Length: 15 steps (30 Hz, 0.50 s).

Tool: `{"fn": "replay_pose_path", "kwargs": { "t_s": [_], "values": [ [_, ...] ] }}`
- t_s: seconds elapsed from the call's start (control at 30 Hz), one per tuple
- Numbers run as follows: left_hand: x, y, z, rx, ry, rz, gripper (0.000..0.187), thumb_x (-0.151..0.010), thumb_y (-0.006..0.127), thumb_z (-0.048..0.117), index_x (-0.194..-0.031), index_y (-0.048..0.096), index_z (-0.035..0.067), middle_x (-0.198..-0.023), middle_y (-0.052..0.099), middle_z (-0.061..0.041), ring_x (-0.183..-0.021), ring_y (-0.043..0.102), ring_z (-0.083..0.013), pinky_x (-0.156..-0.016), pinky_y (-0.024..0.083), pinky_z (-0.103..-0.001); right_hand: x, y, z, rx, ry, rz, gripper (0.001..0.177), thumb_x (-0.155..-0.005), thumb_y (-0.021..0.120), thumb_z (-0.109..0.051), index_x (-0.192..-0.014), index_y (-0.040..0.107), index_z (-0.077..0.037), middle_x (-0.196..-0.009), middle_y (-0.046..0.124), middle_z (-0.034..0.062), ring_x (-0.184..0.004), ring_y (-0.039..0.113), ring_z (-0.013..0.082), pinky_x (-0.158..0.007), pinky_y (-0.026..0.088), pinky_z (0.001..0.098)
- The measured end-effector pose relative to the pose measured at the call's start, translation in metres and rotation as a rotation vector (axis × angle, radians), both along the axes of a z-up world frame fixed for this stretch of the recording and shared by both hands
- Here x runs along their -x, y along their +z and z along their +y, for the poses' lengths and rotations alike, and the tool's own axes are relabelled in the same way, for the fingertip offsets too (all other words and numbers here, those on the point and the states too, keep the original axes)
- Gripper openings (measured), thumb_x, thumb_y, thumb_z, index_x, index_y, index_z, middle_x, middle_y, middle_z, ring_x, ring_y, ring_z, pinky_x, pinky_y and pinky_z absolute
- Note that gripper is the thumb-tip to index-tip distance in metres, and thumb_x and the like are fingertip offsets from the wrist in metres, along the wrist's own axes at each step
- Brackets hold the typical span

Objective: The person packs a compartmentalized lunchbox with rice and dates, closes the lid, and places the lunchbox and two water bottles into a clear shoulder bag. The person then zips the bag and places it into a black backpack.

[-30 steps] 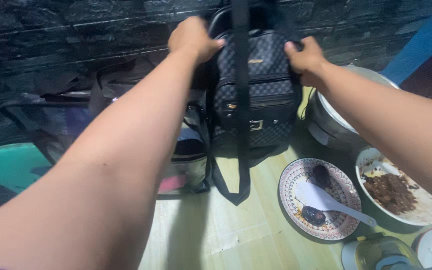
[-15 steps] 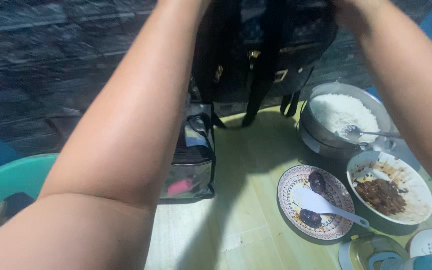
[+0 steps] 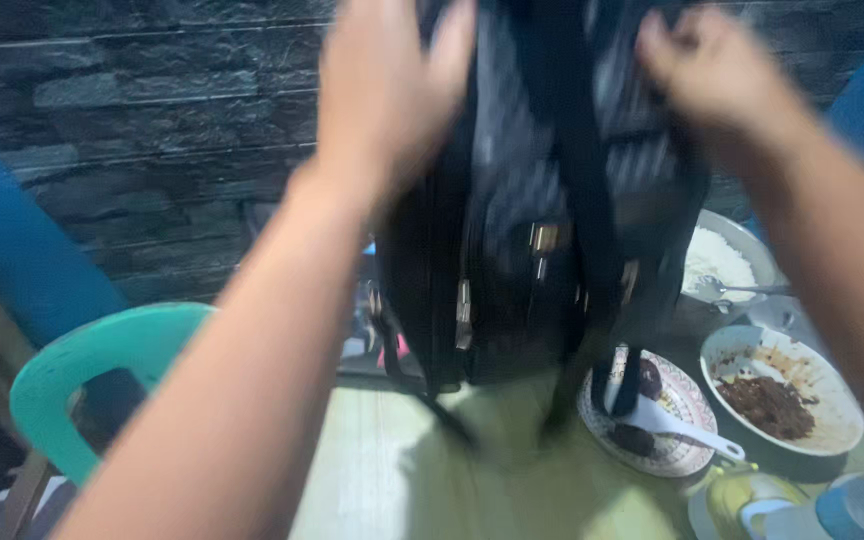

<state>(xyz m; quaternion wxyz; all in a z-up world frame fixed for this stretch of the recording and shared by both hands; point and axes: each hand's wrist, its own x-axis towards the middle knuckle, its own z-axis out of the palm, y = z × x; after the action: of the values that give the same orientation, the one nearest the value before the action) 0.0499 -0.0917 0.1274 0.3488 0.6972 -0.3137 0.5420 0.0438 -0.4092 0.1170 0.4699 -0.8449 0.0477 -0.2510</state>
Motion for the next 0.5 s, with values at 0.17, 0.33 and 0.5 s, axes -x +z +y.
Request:
{"fn": "replay_pose_path", "kwargs": {
  "t_s": [0.17, 0.33, 0.5],
  "values": [
    [0.056, -0.101, 0.019, -0.003, -0.025, 0.401, 0.038, -0.100, 0.068, 0.030, -0.116, 0.054, 0.000, -0.112, 0.064, -0.026, -0.105, 0.062, -0.0473, -0.086, 0.050, -0.051, 0.037, -0.091, 0.024, 0.056, -0.107, 0.174, 0.066, -0.096, 0.067, -0.048, -0.142, 0.049, -0.005, -0.112, 0.066, 0.0190, -0.097, 0.063, 0.0244, -0.080, 0.054, 0.0445],
    [0.082, -0.166, 0.032, 0.019, -0.007, 0.616, 0.037, -0.096, 0.068, 0.027, -0.116, 0.054, 0.000, -0.109, 0.063, -0.025, -0.103, 0.061, -0.0473, -0.083, 0.049, -0.051, 0.055, -0.177, 0.045, 0.141, -0.084, 0.106, 0.060, -0.096, 0.070, -0.043, -0.134, 0.052, 0.000, -0.102, 0.069, 0.0180, -0.091, 0.064, 0.0221, -0.079, 0.053, 0.0382],
    [0.086, -0.197, 0.036, 0.070, -0.022, 0.785, 0.035, -0.094, 0.069, 0.028, -0.114, 0.056, 0.004, -0.108, 0.065, -0.020, -0.099, 0.065, -0.0417, -0.082, 0.050, -0.049, 0.070, -0.211, 0.055, 0.051, -0.050, 0.166, 0.047, -0.097, 0.068, -0.039, -0.122, 0.057, -0.001, -0.097, 0.070, 0.0139, -0.086, 0.064, 0.0186, -0.077, 0.052, 0.0360]
  ]
}}
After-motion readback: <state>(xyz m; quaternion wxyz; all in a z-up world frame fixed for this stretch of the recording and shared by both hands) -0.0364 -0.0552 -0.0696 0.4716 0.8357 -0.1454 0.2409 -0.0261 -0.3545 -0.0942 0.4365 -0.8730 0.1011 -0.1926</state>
